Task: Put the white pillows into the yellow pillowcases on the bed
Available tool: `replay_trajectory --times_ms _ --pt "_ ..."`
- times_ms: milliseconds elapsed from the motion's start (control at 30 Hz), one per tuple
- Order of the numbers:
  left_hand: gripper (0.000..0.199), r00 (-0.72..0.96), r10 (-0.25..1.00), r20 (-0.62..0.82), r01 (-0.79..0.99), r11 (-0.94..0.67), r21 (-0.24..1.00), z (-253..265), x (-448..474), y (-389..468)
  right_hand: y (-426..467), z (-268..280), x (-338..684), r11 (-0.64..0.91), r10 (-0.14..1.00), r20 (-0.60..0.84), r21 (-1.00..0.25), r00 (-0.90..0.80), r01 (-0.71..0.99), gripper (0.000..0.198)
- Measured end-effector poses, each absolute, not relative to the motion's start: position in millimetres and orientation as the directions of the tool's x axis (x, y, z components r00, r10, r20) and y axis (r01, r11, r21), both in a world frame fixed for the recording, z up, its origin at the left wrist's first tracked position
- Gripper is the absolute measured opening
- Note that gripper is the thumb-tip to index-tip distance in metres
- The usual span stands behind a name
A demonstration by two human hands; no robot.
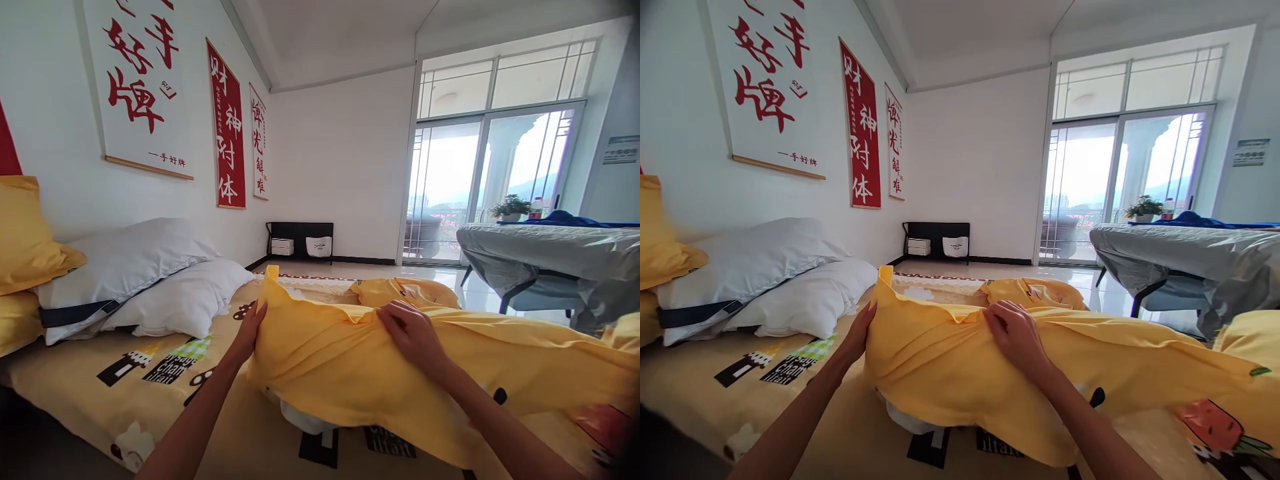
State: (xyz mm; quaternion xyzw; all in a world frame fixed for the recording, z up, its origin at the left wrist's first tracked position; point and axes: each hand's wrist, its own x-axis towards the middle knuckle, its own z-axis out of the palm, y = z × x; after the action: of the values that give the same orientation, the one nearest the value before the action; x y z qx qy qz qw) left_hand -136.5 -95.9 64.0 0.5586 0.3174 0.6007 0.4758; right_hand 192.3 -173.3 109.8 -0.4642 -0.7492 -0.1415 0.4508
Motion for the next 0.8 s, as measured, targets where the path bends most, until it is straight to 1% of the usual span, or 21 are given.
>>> replay_trajectory --times_ms 67,133,233,333,400,433,467,533,600,633,733,767,800 --pt "0.061 0.063 0.927 0.369 -0.242 -0.345 0.907 69 -122 -106 -181 112 195 0.545 0.473 0.873 -0.184 -0.12 0.818 0.034" --pt "0.054 0.007 0.906 0.424 -0.202 -0.414 0.888 75 -109 -115 -190 120 193 0.556 0.351 0.931 -0.127 -0.094 0.821 0.028" --pt "0.043 -0.183 0.839 0.512 -0.129 -0.537 0.834 83 -89 -125 -203 139 178 0.564 0.169 0.986 -0.09 -0.008 0.821 0.021" --pt "0.043 -0.369 0.749 0.551 -0.149 -0.633 0.76 85 -77 -130 -211 152 162 0.559 0.005 0.998 -0.061 0.07 0.827 0.019" --pt "0.045 -0.448 0.706 0.548 -0.204 -0.678 0.706 84 -77 -130 -213 154 159 0.552 -0.077 0.996 0.015 0.034 0.834 0.016" --pt "0.045 -0.467 0.703 0.537 -0.24 -0.685 0.688 84 -80 -128 -212 153 161 0.541 -0.098 0.995 0.07 -0.02 0.838 0.015" --pt "0.045 -0.474 0.714 0.516 -0.277 -0.677 0.682 84 -83 -124 -211 150 166 0.521 -0.104 0.99 0.134 -0.094 0.843 0.014" --pt "0.041 -0.477 0.751 0.456 -0.311 -0.63 0.712 84 -92 -115 -208 143 178 0.468 -0.061 0.957 0.278 -0.283 0.839 0.012" --pt "0.036 -0.501 0.752 0.429 -0.227 -0.592 0.773 83 -100 -103 -207 135 195 0.428 0.031 0.898 0.385 -0.439 0.818 0.011" --pt "0.034 -0.521 0.734 0.436 -0.155 -0.583 0.797 83 -103 -96 -208 131 204 0.417 0.073 0.875 0.409 -0.478 0.812 0.011" --pt "0.029 -0.588 0.642 0.493 0.035 -0.588 0.808 82 -110 -80 -222 119 238 0.373 0.146 0.861 0.409 -0.488 0.833 0.006" --pt "0.027 -0.615 0.611 0.499 0.066 -0.59 0.804 81 -112 -75 -229 114 253 0.346 0.173 0.873 0.38 -0.456 0.858 0.005" --pt "0.026 -0.64 0.587 0.496 0.084 -0.588 0.804 80 -114 -71 -238 109 270 0.321 0.208 0.898 0.313 -0.389 0.894 0.006"
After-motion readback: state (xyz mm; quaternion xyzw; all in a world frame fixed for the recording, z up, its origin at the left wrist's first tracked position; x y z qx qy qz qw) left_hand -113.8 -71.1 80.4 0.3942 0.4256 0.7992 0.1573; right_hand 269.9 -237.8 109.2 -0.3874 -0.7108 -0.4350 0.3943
